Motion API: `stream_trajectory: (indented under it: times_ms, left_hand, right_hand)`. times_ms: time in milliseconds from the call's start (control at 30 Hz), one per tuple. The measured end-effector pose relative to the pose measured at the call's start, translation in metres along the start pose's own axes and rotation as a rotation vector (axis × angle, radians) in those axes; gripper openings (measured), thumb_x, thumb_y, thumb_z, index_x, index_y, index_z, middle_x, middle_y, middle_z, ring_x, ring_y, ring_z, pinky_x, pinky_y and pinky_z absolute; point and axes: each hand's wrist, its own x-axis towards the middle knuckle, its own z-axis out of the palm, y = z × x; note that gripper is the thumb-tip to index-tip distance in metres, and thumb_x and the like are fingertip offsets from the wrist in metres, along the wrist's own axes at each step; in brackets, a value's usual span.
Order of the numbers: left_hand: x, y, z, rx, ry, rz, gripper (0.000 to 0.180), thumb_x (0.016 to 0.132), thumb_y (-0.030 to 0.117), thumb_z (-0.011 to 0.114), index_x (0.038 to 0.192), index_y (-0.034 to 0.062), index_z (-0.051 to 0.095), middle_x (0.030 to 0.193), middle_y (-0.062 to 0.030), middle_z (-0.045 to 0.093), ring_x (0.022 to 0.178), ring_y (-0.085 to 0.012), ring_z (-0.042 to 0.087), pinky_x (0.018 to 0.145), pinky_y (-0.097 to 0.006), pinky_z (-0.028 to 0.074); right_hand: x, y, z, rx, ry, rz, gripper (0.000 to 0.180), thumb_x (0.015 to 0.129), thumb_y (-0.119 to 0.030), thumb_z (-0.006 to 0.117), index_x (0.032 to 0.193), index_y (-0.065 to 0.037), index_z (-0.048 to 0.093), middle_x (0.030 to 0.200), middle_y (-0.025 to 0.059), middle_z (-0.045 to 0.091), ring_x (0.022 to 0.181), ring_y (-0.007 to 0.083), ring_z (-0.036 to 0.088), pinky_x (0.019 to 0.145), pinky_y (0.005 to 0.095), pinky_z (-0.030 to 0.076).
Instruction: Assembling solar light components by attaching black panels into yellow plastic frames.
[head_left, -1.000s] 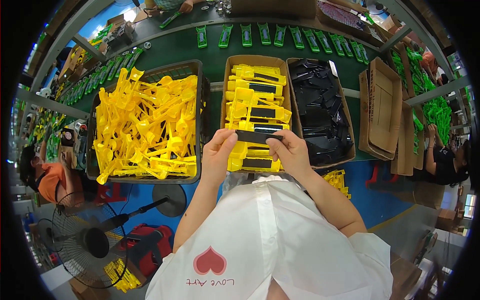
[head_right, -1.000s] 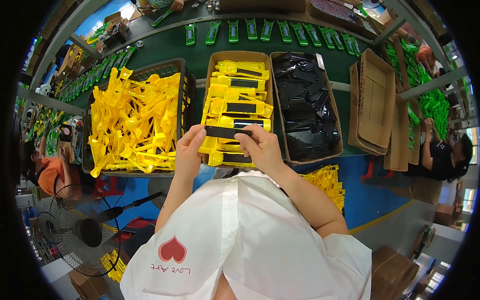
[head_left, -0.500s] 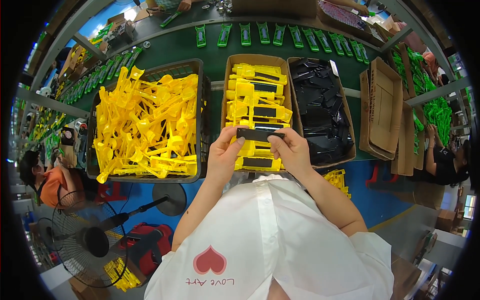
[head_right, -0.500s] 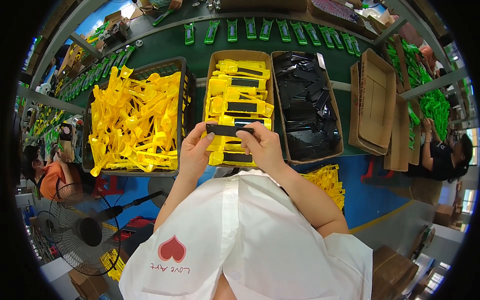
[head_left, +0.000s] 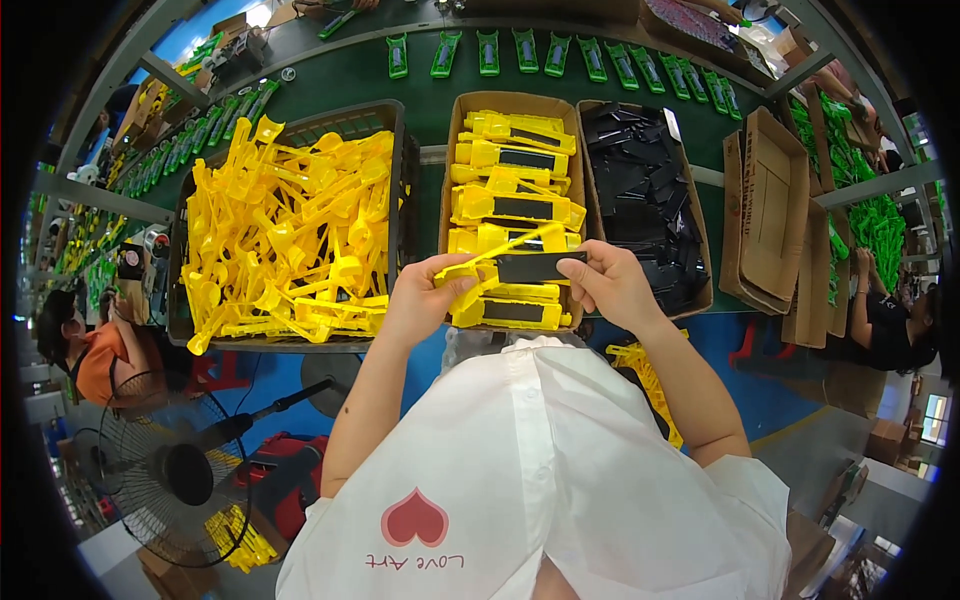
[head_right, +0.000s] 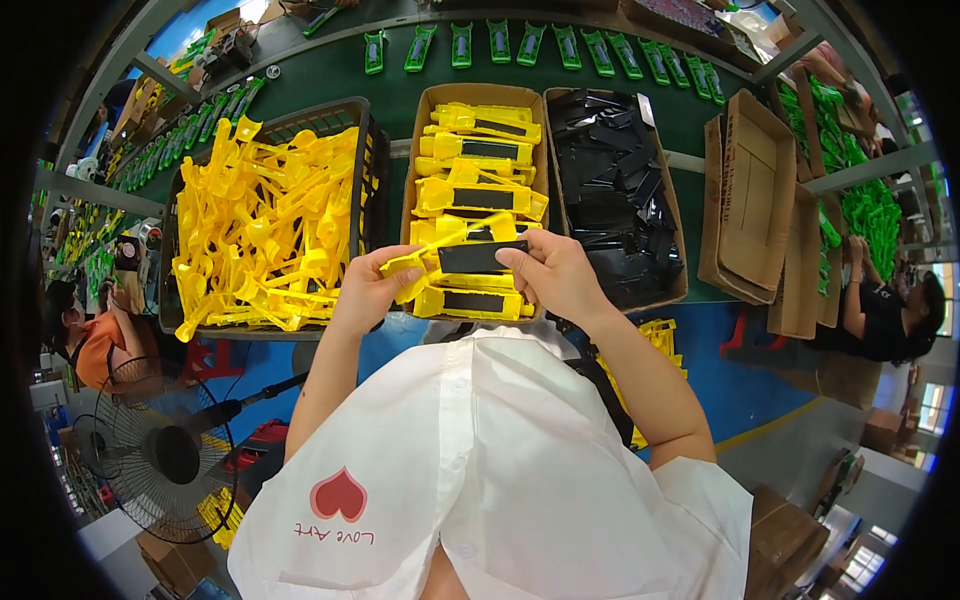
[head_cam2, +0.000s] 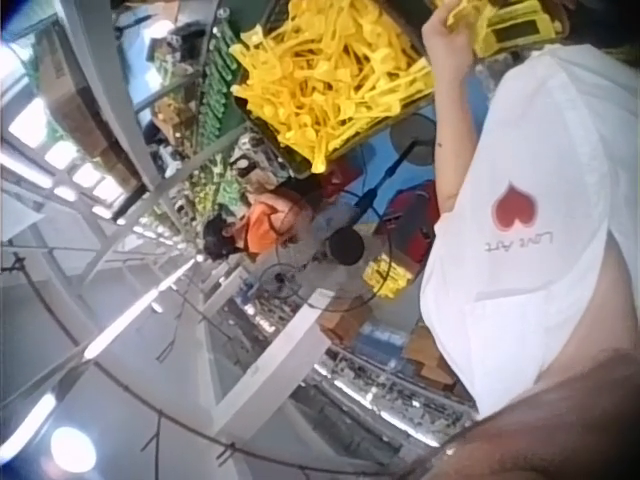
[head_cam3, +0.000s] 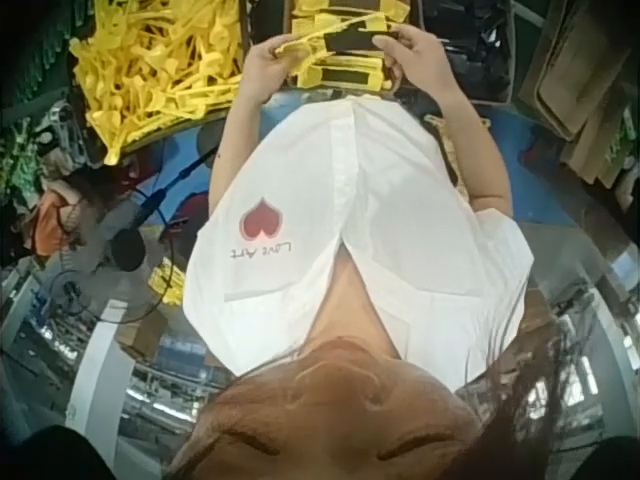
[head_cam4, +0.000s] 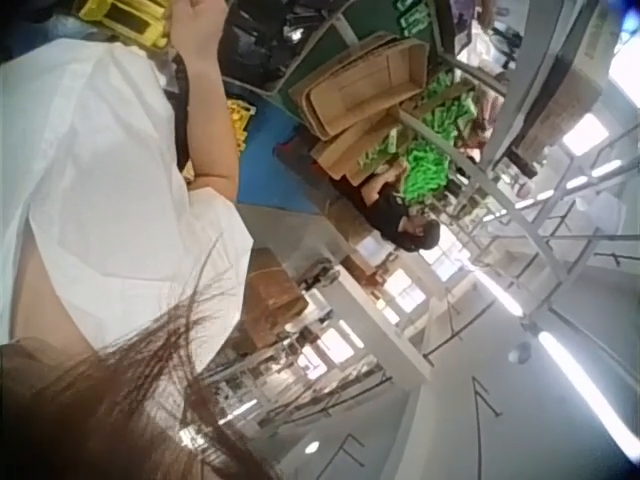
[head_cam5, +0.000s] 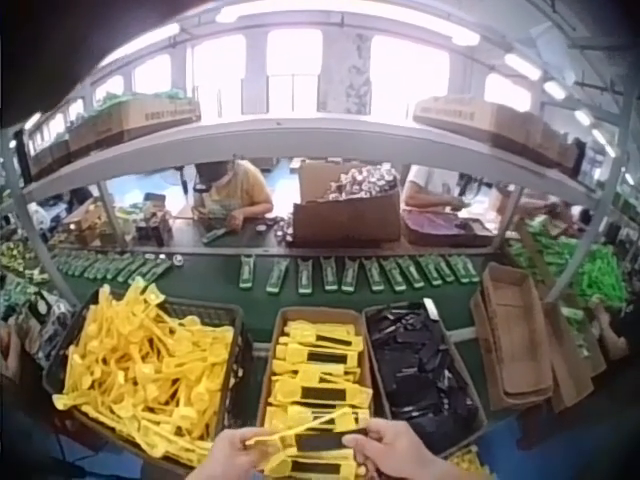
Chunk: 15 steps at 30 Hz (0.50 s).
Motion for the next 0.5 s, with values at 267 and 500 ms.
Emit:
stream_trajectory:
  times_ms: [267,500]
  left_hand:
    - [0.002,0.006,-0.002,-0.004,-0.168,-0.206,0.019,0.082,0.009,0.058,0.098,-0.001,0.059,0.083,-0.0046,0.061,0.072,-0.0085,0.055,0.063,-0.022,0.046]
    - [0.003,0.0,0.005,-0.136,-0.197,-0.22,0.02,0.081,0.009,0.058,0.097,-0.0034,0.059,0.083,-0.0056,0.06,0.07,-0.0103,0.057,0.062,-0.023,0.049]
  right_hand:
    - [-0.003,0.0,0.011,-0.167,-0.001,0.105,0.022,0.083,-0.021,0.058,0.081,0.001,0.056,0.055,0.0036,0.055,0.043,0.0066,0.049,0.041,0.0203,0.038]
    - [0.001,0.011,0.022,-0.466,0.069,0.094,0.026,0.084,-0.025,0.056,0.085,0.001,0.054,0.059,0.0055,0.056,0.048,0.0107,0.054,0.044,0.0219,0.044]
